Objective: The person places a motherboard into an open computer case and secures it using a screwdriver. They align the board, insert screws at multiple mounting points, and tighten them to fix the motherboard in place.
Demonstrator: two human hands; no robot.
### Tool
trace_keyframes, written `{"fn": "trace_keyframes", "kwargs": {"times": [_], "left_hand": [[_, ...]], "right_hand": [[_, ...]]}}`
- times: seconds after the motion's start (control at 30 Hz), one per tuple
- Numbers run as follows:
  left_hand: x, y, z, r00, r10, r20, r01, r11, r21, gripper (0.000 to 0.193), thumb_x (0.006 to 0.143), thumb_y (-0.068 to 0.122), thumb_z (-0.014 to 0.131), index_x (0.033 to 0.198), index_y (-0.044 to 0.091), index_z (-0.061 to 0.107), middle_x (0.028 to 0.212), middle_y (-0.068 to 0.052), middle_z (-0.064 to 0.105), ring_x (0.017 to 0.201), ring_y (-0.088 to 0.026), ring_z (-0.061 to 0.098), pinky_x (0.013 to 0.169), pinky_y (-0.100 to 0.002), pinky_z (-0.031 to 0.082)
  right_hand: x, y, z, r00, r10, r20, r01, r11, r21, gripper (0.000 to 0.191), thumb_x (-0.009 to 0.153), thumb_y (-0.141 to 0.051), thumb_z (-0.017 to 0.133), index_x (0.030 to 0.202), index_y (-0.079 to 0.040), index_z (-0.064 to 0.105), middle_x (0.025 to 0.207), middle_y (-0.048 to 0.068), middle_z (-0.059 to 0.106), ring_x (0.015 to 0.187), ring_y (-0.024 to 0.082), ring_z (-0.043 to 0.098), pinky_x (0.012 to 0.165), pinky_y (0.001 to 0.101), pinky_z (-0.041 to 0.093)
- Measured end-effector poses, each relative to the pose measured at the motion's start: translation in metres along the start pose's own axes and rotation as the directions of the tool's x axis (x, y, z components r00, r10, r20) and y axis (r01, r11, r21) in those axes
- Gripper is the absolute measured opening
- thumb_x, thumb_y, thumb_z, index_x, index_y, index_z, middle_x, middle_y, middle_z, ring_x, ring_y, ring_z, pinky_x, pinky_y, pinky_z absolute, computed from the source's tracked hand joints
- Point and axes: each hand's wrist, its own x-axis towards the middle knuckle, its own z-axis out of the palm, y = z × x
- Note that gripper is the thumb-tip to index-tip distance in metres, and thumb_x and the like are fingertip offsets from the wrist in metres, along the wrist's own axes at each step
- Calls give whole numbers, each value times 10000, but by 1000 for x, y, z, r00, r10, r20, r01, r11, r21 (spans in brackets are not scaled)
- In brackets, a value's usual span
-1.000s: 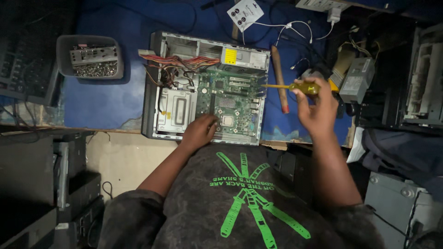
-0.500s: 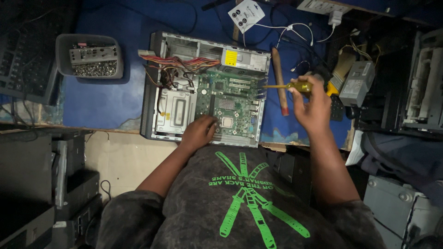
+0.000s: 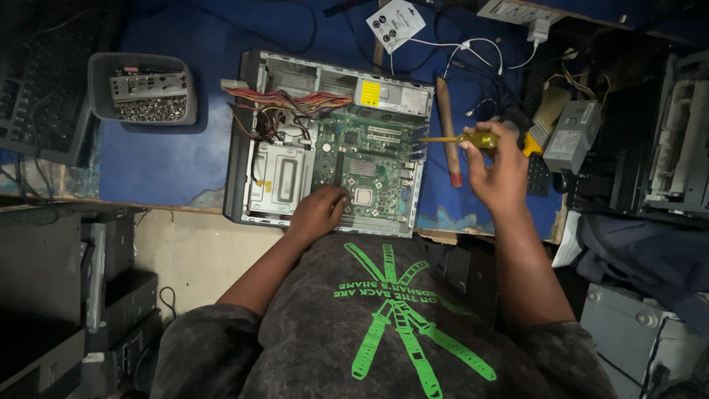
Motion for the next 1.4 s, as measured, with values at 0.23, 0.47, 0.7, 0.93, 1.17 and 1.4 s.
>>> {"fn": "trace_keyframes", "kwargs": {"times": [0.23,0.47,0.7,0.93,1.17,1.4], "left_hand": [[-1,-1,0,999,33,-35,-33,999,-6,205,942,152,640,1133,91,681,1054,-123,695,922,-340,700,774,-446,564],[-1,-1,0,998,35,-50,-36,999,-17,208,930,150,643,1128,100,681,1072,-114,699,934,-337,701,781,-444,565],[-1,0,-1,1000,15,-27,-16,999,-34,219,939,153,627,1146,100,673,1080,-120,695,934,-336,698,778,-443,562],[0,1,-2,999,-42,9,42,999,-32,231,942,168,630,1157,103,684,1079,-120,702,946,-336,702,797,-444,562],[-1,-1,0,999,-4,-38,2,999,-45,231,941,175,625,1151,100,686,1099,-123,705,972,-343,695,809,-445,561],[-3,-5,2,999,-10,-37,8,999,-41,223,953,182,635,1155,106,689,1119,-123,708,1012,-349,689,845,-446,554]], "right_hand": [[0,0,1,1000,14,-4,-14,999,31,332,1045,-40,721,1306,33,528,1189,205,741,1136,281,752,959,363,601],[1,-3,1,1000,-4,-13,3,999,-35,359,1025,-64,758,1308,20,554,1175,193,746,1121,279,754,939,359,594],[0,-1,1,1000,0,0,0,999,-52,362,992,-75,805,1276,-1,593,1146,177,753,1078,265,766,886,343,604],[0,0,6,997,-70,-40,67,995,-80,397,962,-107,856,1252,-15,602,1129,167,752,1045,248,768,875,328,617],[-4,-5,9,999,-35,-19,33,992,-121,405,911,-156,905,1196,-34,645,1085,155,748,991,245,774,814,330,611],[11,-2,8,987,-129,-100,102,965,-241,402,877,-242,941,1076,-24,668,979,149,728,865,269,742,740,355,586]]}}
